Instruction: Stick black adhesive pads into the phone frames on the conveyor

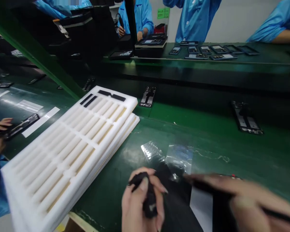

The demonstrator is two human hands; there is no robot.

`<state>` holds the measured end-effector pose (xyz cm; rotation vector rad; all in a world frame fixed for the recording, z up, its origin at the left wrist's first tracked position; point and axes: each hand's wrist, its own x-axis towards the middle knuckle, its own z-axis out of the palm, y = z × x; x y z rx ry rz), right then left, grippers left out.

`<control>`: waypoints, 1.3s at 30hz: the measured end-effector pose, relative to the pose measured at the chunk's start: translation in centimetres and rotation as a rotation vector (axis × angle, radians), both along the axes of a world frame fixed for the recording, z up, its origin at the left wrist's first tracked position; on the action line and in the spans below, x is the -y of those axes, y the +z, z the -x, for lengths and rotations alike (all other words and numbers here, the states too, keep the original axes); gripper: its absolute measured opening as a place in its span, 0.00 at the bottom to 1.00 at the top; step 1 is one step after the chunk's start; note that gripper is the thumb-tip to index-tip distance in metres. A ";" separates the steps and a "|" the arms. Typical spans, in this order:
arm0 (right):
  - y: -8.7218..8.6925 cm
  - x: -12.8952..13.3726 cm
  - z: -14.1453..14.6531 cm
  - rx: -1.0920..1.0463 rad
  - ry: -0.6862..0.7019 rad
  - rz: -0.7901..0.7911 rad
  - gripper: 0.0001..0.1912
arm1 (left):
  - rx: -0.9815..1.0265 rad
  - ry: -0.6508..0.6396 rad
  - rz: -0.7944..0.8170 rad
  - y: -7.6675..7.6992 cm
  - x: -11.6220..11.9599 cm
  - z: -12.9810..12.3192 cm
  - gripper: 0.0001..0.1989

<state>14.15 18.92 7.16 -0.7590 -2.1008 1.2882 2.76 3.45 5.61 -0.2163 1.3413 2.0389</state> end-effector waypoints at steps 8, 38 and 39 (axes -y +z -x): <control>-7.1 -9.8 1.8 0.007 -0.007 0.428 0.24 | -1.160 -0.695 0.692 -2.2 -1.0 4.1 0.16; -5.3 -7.7 2.2 0.006 0.096 0.245 0.25 | -0.857 -0.850 0.553 -2.6 -4.8 4.7 0.12; -4.2 -7.3 1.7 -0.009 0.084 0.208 0.25 | -0.627 -0.879 0.448 -1.7 -4.5 4.5 0.12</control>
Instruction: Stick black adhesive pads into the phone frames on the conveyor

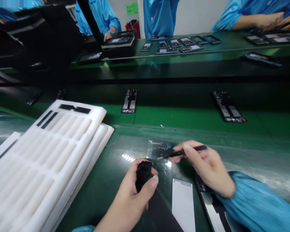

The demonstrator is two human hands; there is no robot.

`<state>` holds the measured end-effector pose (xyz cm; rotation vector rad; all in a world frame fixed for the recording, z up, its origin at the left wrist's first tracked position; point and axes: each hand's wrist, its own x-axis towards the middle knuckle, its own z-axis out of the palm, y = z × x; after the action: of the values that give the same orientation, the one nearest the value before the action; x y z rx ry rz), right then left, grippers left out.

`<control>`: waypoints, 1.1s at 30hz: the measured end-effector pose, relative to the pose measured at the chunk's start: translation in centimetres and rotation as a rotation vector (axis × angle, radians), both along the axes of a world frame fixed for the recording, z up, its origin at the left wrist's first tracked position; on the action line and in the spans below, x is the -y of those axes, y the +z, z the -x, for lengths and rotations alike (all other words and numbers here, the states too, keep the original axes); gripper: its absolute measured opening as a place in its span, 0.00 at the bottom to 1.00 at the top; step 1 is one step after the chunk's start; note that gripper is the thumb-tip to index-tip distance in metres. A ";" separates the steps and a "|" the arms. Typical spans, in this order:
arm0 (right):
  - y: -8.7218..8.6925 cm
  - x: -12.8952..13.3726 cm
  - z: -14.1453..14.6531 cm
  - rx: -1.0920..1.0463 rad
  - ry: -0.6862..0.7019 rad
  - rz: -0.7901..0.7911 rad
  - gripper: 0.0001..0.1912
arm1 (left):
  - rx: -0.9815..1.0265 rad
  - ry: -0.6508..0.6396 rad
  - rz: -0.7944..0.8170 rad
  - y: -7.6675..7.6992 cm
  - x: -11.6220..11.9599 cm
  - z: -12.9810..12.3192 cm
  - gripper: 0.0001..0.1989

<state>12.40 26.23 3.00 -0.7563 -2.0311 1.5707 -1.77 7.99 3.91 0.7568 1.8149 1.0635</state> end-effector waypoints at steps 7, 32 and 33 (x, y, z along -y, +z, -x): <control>4.3 2.8 -3.0 -0.052 0.090 -0.168 0.17 | 0.945 0.163 -0.177 3.5 1.8 -1.8 0.10; 5.5 4.1 -4.4 -0.147 0.065 -0.344 0.13 | 0.844 0.107 -0.380 3.8 2.6 -4.3 0.14; 5.3 3.5 -4.8 -0.131 0.007 -0.343 0.13 | 0.814 0.113 -0.361 3.8 2.6 -4.2 0.13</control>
<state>17.16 22.77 8.27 -0.5023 -2.1275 1.1950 2.47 5.34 7.68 0.3297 0.9882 1.5186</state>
